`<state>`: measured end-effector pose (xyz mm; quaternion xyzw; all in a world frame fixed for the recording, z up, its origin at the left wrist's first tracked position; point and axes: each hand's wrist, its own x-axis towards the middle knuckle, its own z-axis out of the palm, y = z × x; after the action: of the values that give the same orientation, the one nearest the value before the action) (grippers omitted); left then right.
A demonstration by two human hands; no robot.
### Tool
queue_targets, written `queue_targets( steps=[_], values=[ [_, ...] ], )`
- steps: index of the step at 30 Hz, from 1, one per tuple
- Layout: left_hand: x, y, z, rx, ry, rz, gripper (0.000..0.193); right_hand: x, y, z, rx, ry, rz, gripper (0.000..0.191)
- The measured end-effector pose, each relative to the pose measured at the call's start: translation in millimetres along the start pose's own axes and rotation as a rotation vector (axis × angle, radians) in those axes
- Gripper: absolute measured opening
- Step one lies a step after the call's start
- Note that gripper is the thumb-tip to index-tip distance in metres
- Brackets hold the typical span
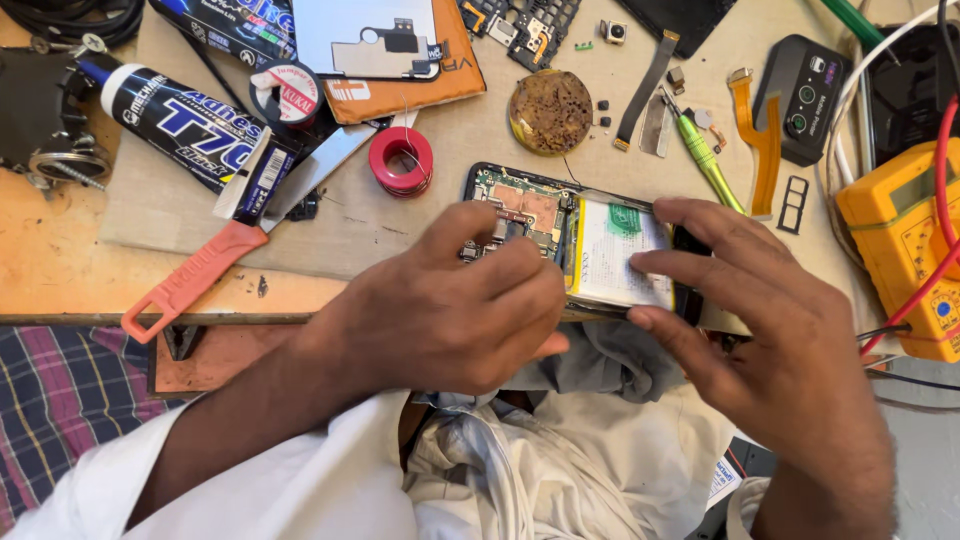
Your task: The person uses a soldering iron to work on a small circuit board, then places the board into a phone chassis and adjusts it. Finally, the person picks up a phone battery and positions it over the chassis.
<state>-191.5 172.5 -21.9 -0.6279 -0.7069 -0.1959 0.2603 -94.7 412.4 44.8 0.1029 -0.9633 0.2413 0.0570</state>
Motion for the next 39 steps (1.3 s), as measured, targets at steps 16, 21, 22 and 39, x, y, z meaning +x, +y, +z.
queue_targets(
  steps=[16,21,22,39],
  values=[
    [-3.6,3.8,7.5,-0.025,0.019,-0.007,0.009,-14.0,-0.1,17.7,-0.068,0.148,0.058,0.033],
    [-3.9,3.5,7.9,-0.021,0.001,0.025,0.009,-16.6,3.0,22.0,-0.114,0.154,0.046,0.034],
    [-4.0,3.4,8.0,-0.022,-0.002,0.029,0.009,-17.2,3.5,22.4,-0.123,0.156,0.034,0.034],
    [1.0,3.2,8.3,-0.078,0.006,0.050,0.008,-38.9,9.2,27.4,0.008,0.239,0.030,0.029]
  ],
)
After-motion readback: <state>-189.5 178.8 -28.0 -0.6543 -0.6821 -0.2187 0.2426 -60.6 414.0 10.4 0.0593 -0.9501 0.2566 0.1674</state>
